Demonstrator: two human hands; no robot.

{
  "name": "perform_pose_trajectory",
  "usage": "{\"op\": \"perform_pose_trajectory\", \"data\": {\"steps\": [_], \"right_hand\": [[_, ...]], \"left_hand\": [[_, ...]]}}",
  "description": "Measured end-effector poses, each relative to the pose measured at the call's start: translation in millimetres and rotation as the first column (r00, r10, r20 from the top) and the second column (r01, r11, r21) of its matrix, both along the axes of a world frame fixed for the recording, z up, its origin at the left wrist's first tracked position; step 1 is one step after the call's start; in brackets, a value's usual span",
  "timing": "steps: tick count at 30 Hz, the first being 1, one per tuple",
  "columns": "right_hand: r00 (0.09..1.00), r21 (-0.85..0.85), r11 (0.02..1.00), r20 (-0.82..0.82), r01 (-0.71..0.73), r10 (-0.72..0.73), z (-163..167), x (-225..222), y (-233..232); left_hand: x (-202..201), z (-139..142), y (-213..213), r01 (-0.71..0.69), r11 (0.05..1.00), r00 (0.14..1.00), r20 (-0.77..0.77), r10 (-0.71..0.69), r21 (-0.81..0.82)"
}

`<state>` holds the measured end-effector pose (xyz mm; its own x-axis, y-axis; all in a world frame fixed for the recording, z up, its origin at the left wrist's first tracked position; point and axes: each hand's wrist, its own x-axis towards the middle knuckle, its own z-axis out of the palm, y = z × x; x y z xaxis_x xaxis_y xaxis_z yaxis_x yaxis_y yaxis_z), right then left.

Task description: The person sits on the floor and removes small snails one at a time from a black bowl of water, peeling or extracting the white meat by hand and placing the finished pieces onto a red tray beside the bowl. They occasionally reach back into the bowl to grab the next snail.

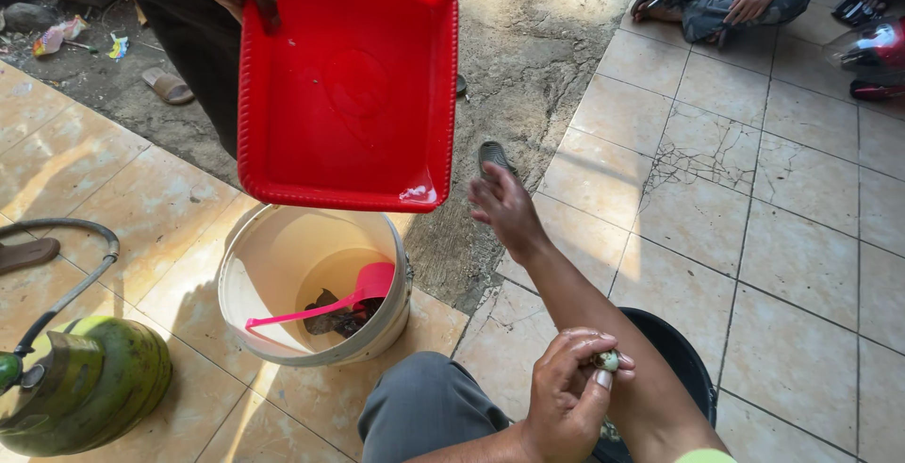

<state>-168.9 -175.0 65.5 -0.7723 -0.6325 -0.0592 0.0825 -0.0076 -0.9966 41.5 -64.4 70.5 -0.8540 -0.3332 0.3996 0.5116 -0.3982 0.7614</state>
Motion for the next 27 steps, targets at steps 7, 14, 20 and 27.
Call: {"op": "perform_pose_trajectory", "data": {"steps": [7, 14, 20, 27], "right_hand": [[0.993, -0.157, 0.987, 0.122, 0.02, -0.001, 22.5, -35.2, -65.2], [0.987, -0.065, 0.99, -0.095, 0.121, -0.127, -1.1, -75.6, -2.9], [0.97, 0.011, 0.983, -0.162, 0.185, -0.181, -13.0, -69.0, 99.9], [0.94, 0.157, 0.975, -0.326, 0.16, -0.102, 4.2, -34.8, 140.0]], "left_hand": [[-14.9, -24.7, -6.4, -0.047, 0.998, 0.998, -0.047, 0.049, 0.047], [-22.5, -42.4, 1.2, 0.002, 0.996, 1.0, 0.03, -0.004, 0.086], [-14.8, -23.3, -3.6, 0.073, 0.995, 0.995, 0.067, -0.077, 0.063], [5.1, -32.8, -5.5, 0.154, 0.817, 0.987, 0.049, -0.153, -0.556]]}}
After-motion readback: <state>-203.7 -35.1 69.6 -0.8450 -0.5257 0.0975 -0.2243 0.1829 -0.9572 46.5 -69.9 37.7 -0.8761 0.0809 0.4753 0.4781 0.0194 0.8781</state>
